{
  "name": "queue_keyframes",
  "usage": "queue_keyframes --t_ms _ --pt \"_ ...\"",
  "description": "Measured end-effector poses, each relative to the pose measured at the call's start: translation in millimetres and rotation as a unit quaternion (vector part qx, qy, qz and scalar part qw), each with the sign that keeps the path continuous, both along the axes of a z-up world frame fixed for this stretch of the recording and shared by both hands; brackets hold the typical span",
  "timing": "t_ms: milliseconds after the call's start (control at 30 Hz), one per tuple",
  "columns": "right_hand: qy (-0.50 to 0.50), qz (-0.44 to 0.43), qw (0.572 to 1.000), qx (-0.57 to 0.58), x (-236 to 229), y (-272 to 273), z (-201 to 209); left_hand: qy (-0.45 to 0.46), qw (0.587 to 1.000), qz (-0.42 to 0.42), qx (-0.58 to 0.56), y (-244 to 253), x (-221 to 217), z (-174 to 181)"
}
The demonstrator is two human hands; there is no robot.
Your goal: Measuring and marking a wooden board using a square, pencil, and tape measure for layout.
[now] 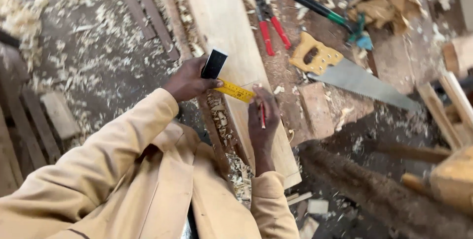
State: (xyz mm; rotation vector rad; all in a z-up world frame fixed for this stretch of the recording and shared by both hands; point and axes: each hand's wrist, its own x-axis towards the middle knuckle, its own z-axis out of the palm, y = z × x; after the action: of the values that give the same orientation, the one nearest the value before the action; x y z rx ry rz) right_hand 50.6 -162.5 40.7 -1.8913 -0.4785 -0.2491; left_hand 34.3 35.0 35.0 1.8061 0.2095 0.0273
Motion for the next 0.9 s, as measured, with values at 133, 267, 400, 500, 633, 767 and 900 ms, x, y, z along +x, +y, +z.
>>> queue_keyframes --t_ms 133,267,400,500,633,767,900 --pt "0.054 -0.096 0.994 0.012 -19 2 2 -0.024 0.971 -0.137 0.193 7 39 13" --pt "0.103 -0.181 0.978 0.025 -34 15 5 -0.014 0.951 -0.217 0.221 12 66 12" --pt "0.070 -0.254 0.965 -0.002 -40 33 0 -0.075 0.942 -0.259 0.202 27 72 -9" --pt "0.048 -0.292 0.955 -0.030 -44 42 -10 -0.149 0.922 -0.278 0.225 31 73 -17" --pt "0.035 -0.325 0.944 -0.031 -49 53 -16 -0.193 0.902 -0.313 0.225 34 73 -15" --pt "0.040 -0.333 0.941 -0.037 -54 62 -8 -0.203 0.876 -0.330 0.286 32 79 -13" --pt "0.045 -0.334 0.940 -0.049 -53 66 2 -0.141 0.859 -0.343 0.353 28 86 -3"
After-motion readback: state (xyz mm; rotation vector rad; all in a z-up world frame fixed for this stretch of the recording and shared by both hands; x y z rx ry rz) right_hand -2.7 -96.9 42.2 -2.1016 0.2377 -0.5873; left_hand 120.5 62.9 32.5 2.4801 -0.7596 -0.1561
